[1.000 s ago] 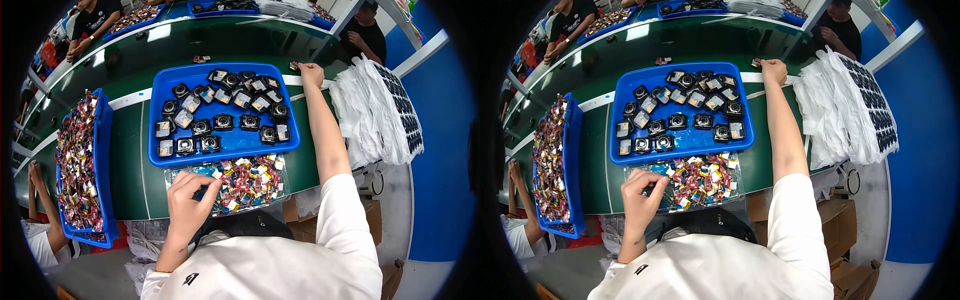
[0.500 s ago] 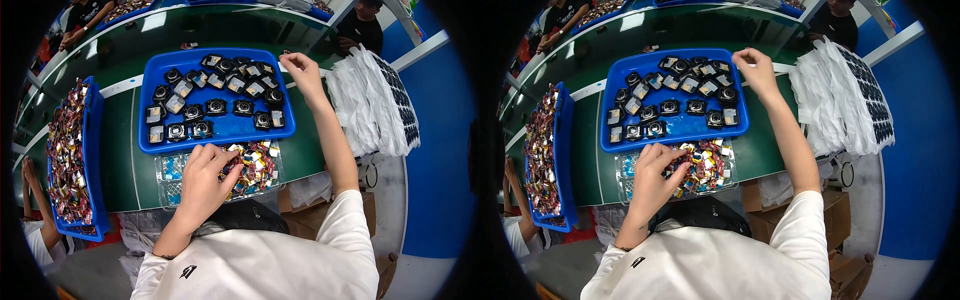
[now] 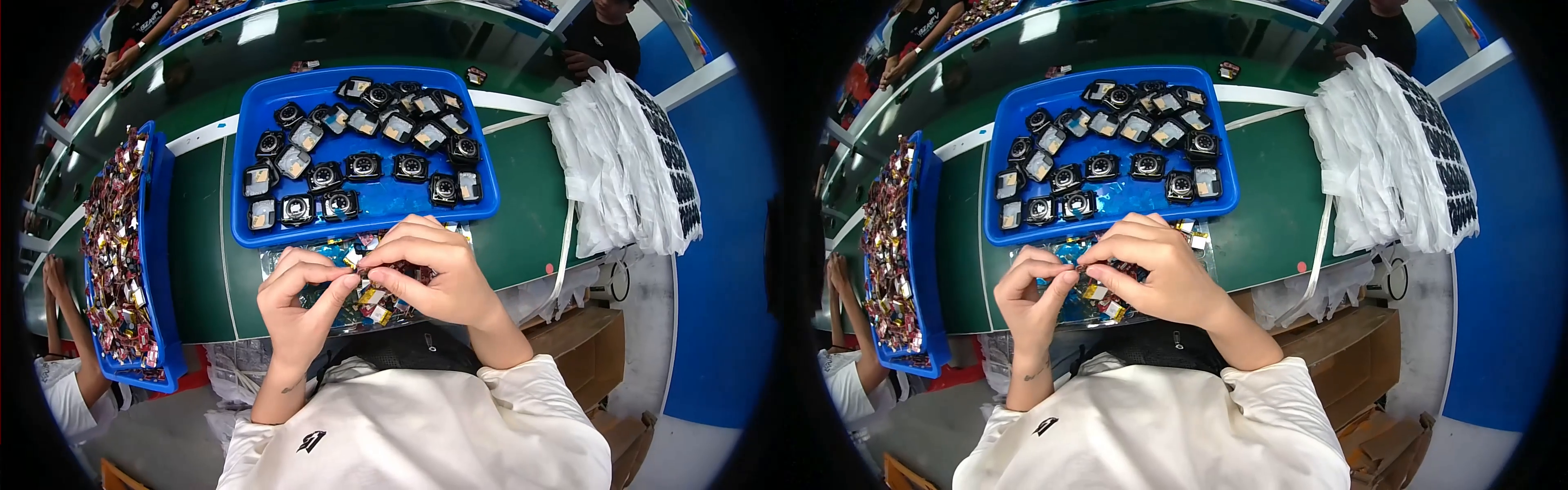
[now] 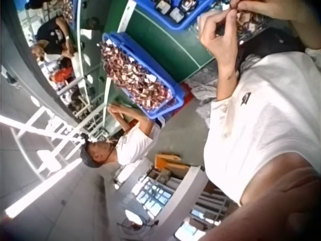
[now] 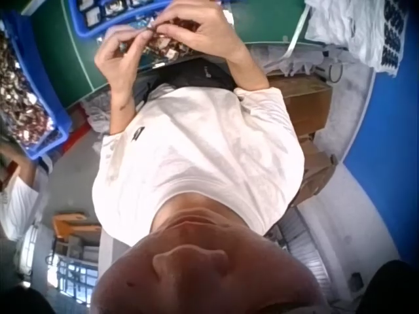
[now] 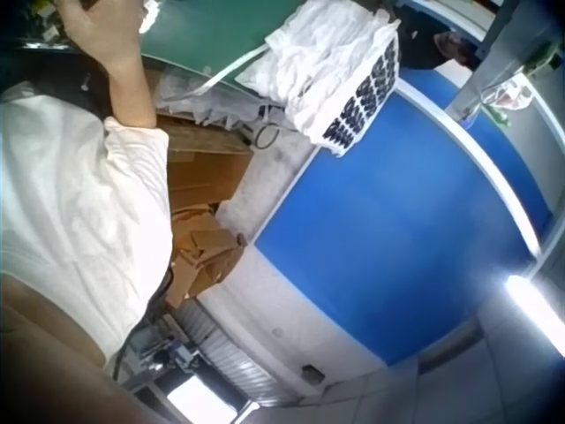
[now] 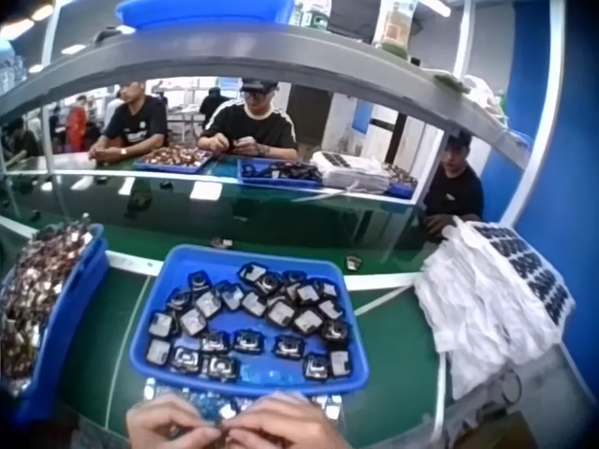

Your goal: Manually assemble small electronic watch or tracker components on a production line.

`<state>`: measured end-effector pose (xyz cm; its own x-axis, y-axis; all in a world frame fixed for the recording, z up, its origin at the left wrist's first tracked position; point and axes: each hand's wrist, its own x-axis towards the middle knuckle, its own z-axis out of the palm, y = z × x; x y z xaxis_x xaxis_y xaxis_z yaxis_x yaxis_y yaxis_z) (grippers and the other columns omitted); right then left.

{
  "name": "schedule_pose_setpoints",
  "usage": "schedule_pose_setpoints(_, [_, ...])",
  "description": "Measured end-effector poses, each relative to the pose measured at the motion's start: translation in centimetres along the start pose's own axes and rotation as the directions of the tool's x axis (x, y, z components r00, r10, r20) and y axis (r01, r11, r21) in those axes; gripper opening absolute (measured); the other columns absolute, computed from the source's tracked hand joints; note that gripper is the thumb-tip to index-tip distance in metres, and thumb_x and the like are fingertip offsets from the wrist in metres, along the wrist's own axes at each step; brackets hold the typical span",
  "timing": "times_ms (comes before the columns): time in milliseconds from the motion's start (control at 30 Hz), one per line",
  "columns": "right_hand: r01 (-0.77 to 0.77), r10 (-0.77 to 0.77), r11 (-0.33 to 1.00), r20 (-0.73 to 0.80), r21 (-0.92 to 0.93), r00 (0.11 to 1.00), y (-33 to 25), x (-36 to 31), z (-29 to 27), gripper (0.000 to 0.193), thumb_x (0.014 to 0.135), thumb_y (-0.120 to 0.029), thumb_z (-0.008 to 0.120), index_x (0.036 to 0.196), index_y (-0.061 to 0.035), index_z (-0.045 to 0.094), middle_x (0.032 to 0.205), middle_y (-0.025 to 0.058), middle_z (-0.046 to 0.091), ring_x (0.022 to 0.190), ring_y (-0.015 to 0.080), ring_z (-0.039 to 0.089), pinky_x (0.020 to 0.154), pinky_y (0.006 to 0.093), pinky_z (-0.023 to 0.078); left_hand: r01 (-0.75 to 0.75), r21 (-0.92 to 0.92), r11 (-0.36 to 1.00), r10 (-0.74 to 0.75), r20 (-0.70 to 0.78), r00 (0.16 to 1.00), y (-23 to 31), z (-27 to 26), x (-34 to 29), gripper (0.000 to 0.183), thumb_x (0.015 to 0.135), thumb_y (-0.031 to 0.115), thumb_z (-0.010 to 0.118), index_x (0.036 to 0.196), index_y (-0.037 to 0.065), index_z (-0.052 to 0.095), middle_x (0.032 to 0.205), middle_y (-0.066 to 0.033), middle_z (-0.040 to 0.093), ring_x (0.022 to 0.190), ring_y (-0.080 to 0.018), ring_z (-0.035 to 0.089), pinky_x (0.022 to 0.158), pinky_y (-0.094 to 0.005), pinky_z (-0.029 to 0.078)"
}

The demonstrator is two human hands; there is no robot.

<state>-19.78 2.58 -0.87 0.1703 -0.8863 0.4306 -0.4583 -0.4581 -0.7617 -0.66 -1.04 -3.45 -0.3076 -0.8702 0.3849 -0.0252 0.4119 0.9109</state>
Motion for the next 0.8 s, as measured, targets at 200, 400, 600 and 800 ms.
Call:
schedule_pose_setpoints(200, [0.032,-0.029,0.997,-0.042,0.067,0.999,-0.8,-0.4,1.0,0.015,0.076,0.000,0.071,0.091,-0.0017,0.069,0.081,0.0071,0.065,0.076,0.0183,0.062,0.069,0.0289,0.047,0.071,-0.071,0.995,-0.068,0.046,0.997,0.9,0.0,-0.1,0.017,0.073,0.000,0.077,0.086,0.000,0.066,0.084,-0.0057,0.063,0.078,-0.0126,0.055,0.067,-0.0232,0.041])
schedule_pose_setpoints(400, [-0.197,0.210,0.910,0.003,0.364,0.978,-1.1,-1.0,1.0,0.022,0.079,-0.002,0.069,0.101,-0.0006,0.064,0.088,0.0064,0.065,0.077,0.0135,0.062,0.067,0.0271,0.049,0.189,-0.350,0.918,-0.186,0.042,0.982,-0.1,-0.6,-1.1,0.009,0.083,-0.003,0.067,0.089,-0.003,0.060,0.088,-0.0098,0.063,0.080,-0.0106,0.059,0.072,-0.0226,0.047])
schedule_pose_setpoints(600, [-0.115,0.138,0.973,-0.105,0.202,0.985,-0.8,-1.1,0.9,0.023,0.074,-0.002,0.075,0.094,-0.0005,0.066,0.090,0.0078,0.065,0.075,0.0141,0.062,0.065,0.0257,0.050,0.315,-0.369,0.874,-0.301,0.095,0.949,0.9,0.1,-1.4,0.019,0.084,-0.005,0.063,0.102,-0.005,0.057,0.088,-0.0079,0.064,0.086,-0.0123,0.061,0.075,-0.0240,0.048])
schedule_pose_setpoints(800, [-0.051,0.079,0.971,-0.107,0.235,0.991,-0.5,-1.0,0.8,0.015,0.072,0.000,0.075,0.086,-0.0006,0.068,0.089,0.0081,0.066,0.075,0.0148,0.063,0.064,0.0250,0.051,0.147,-0.079,0.986,-0.128,0.205,0.970,0.9,-0.2,-0.6,0.016,0.071,-0.001,0.075,0.085,0.001,0.068,0.079,-0.0058,0.062,0.069,-0.0113,0.055,0.061,-0.0230,0.043])
